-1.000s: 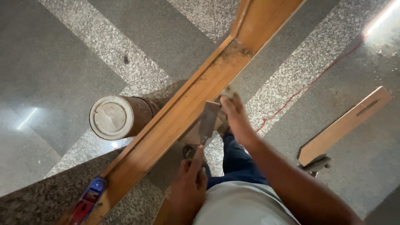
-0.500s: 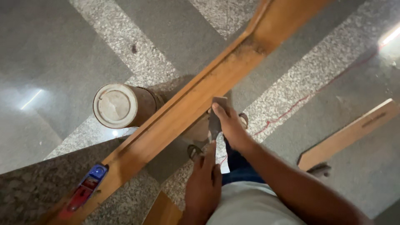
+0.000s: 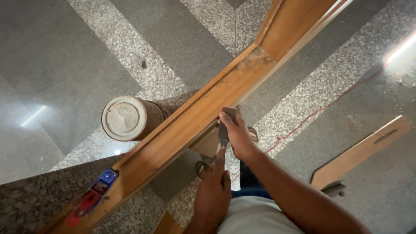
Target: The person sands a long wooden plank using a sanding block and sandpaper. They work along the length of the plank, smoothing the surface and edges while standing on a tiled floor.
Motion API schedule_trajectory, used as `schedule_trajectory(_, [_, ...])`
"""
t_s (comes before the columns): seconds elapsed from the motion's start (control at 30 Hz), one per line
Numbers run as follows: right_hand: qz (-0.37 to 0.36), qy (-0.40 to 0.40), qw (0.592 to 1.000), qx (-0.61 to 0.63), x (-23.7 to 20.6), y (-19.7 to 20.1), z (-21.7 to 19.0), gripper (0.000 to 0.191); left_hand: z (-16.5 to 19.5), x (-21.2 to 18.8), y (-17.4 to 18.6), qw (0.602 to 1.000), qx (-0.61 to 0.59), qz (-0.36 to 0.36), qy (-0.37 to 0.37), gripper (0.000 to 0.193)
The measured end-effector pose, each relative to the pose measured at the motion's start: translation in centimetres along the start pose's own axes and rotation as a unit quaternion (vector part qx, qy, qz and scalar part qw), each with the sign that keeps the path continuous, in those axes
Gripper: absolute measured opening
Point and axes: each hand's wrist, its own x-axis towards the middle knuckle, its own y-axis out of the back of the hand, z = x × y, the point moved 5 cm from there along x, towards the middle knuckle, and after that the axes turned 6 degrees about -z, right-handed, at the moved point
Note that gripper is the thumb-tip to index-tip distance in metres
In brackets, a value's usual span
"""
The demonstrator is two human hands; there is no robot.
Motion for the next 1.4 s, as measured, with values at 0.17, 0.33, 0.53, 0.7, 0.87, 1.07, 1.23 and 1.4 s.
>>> schedule_trajectory(0.17, [0.053, -0.046, 0.997, -0.016, 0.2, 0.5, 0.6, 0.031, 0.0, -0.2, -0.1, 0.993, 0.057, -0.033, 0.098, 0.062])
schedule_trajectory(0.33, [0.018, -0.026, 0.999, 0.001, 0.1, 0.0, 0.8, 0.029, 0.6, -0.6, 0.5, 0.996, 0.044, -0.015, 0.075, 0.064])
schedule_trajectory(0.53, [-0.003, -0.025, 1.0, 0.01, 0.1, -0.2, 1.0, 0.028, 0.2, -0.6, 0.4, 0.992, 0.019, -0.038, 0.119, 0.062])
schedule_trajectory(0.7, [0.029, -0.044, 0.998, -0.018, -0.2, -0.2, 0.9, 0.032, 0.0, -0.7, 0.3, 0.995, 0.037, -0.026, 0.091, 0.065])
schedule_trajectory(0.87, [-0.001, -0.059, 0.998, 0.002, -0.3, -1.1, 1.3, 0.039, -0.6, -0.9, 0.0, 0.995, 0.046, -0.019, 0.083, 0.068])
schedule_trajectory(1.07, [0.037, -0.102, 0.994, 0.008, 0.6, -0.1, 2.3, 0.037, -1.0, -0.5, -0.5, 0.997, 0.039, 0.005, 0.064, 0.068])
schedule_trajectory(1.23, [0.003, -0.024, 1.0, -0.006, 1.0, -0.6, 0.8, 0.046, -1.8, -0.3, -1.1, 0.994, 0.048, -0.02, 0.098, 0.068])
schedule_trajectory(1.4, [-0.007, -0.067, 0.998, 0.002, 0.0, -0.9, 1.0, 0.049, -1.5, -0.4, -1.2, 0.997, 0.041, -0.008, 0.065, 0.07])
